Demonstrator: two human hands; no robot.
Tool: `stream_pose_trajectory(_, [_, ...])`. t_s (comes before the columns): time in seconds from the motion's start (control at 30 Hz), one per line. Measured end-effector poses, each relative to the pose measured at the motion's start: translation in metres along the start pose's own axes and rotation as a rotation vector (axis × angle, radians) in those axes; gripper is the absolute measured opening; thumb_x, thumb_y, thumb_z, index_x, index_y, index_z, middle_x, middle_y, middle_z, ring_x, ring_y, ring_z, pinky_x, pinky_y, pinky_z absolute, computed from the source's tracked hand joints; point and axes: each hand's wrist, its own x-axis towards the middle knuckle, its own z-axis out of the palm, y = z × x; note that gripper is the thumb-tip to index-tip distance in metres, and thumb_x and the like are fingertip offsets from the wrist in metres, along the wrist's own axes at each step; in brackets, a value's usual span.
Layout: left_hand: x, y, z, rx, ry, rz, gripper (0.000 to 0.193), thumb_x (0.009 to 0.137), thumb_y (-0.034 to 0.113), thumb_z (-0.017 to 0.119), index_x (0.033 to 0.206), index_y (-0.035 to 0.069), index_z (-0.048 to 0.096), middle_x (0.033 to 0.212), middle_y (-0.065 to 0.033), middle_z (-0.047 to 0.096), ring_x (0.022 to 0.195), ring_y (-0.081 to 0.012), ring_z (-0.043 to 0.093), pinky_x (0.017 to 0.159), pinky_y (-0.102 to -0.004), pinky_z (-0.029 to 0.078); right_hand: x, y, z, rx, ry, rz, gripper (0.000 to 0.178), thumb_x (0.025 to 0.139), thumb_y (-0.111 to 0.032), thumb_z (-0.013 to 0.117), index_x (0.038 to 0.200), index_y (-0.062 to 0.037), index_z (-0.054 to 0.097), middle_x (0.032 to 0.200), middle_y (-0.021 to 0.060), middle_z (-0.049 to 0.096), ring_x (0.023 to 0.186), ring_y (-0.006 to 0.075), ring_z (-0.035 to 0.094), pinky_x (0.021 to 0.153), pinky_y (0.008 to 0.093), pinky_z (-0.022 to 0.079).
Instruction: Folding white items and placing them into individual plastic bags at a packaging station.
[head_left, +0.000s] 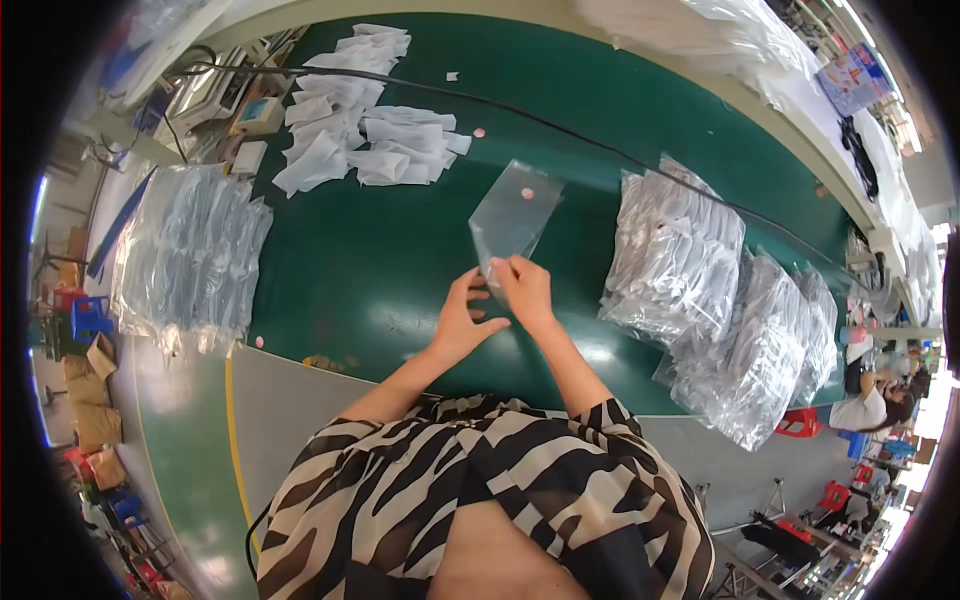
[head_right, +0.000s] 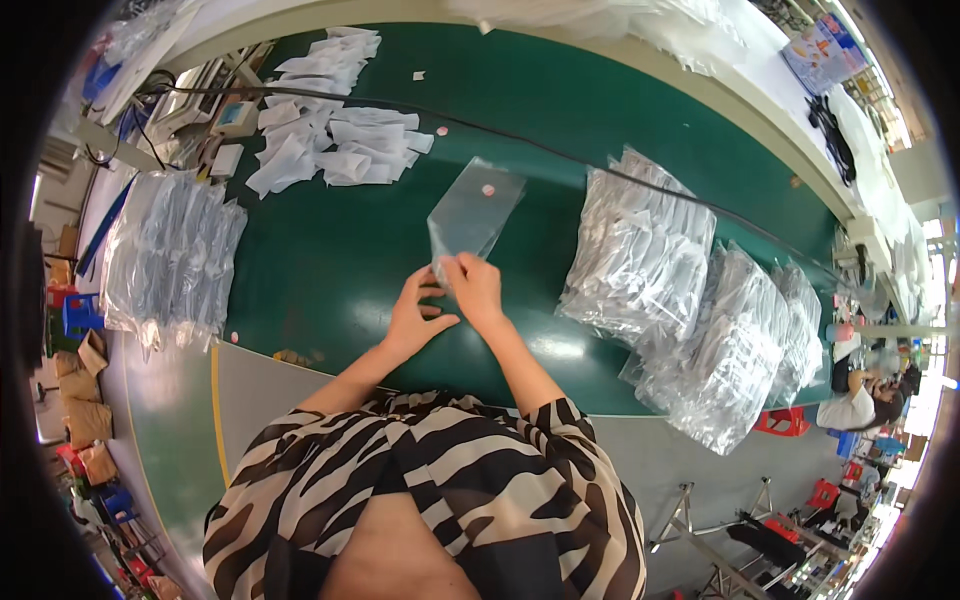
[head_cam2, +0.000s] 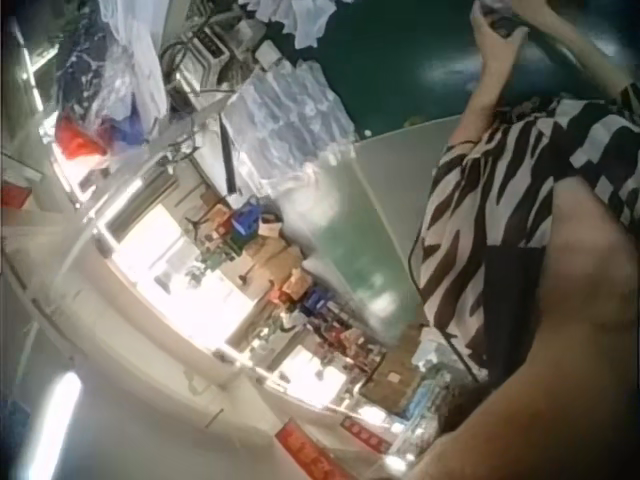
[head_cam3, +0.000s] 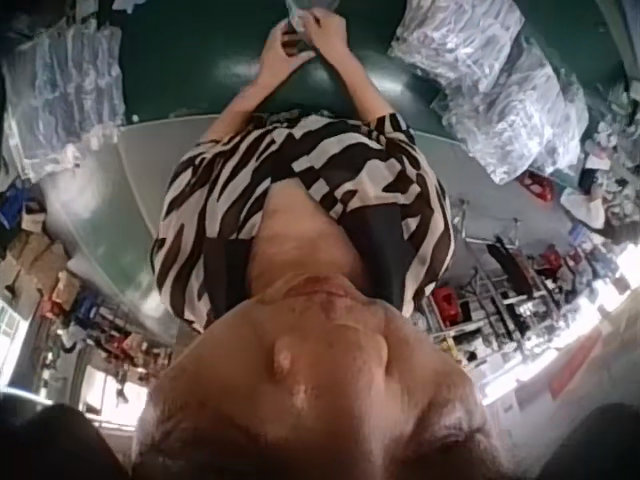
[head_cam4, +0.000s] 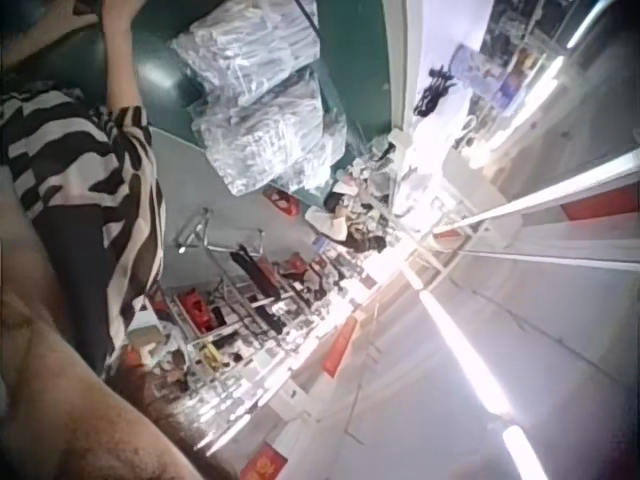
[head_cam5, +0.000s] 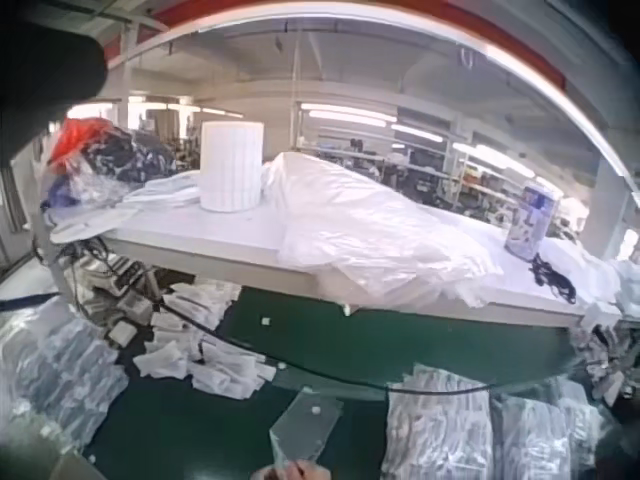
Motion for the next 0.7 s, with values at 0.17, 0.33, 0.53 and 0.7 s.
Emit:
stream_pose_trajectory(0.17, [0.011,-0.039,-0.054,0.236,-0.098,-0.143,0.052,0.082,0.006,0.071,0.129,0.002,0.049,0.119,-0.0169,0.057,0.102,-0.0261,0.062,0.077,-0.0357,0.054,-0.050,-0.050,0.014,0.088,0.107,-0.315,0.025,0.091,-0.023,0.065,0.079,-0.0018,0.062,0.089,0.0169,0.067,0.072,0.0316,0.064,0.059,0.0422,0.048])
stream_pose_trajectory(0.33, [0.002,-0.033,-0.105,0.514,0.207,0.250,0.053,0.077,0.004,0.072,0.125,0.001,0.052,0.125,-0.0180,0.053,0.116,-0.0338,0.052,0.095,-0.0401,0.046,-0.119,0.001,-0.038,-0.372,0.428,0.128,0.026,0.092,-0.029,0.067,0.098,-0.0032,0.069,0.091,0.0136,0.069,0.068,0.0237,0.065,0.059,0.0325,0.048])
stream_pose_trajectory(0.53, [0.007,0.049,-0.013,0.279,-0.327,0.625,0.073,0.070,0.018,0.084,0.131,0.002,0.047,0.129,-0.0190,0.047,0.120,-0.0386,0.047,0.103,-0.0447,0.040,-0.143,0.041,-0.066,0.437,0.921,0.415,0.039,0.094,-0.038,0.066,0.105,0.0005,0.066,0.098,0.0052,0.069,0.074,0.0107,0.062,0.058,0.0227,0.045])
stream_pose_trajectory(0.7, [0.024,0.082,0.099,0.340,-0.413,0.605,0.075,0.068,0.021,0.085,0.128,0.001,0.046,0.125,-0.0205,0.046,0.117,-0.0391,0.048,0.099,-0.0444,0.042,-0.114,0.068,-0.103,1.068,0.779,0.220,0.020,0.095,-0.019,0.065,0.103,-0.0006,0.066,0.099,0.0068,0.068,0.070,0.0084,0.056,0.060,0.0226,0.044])
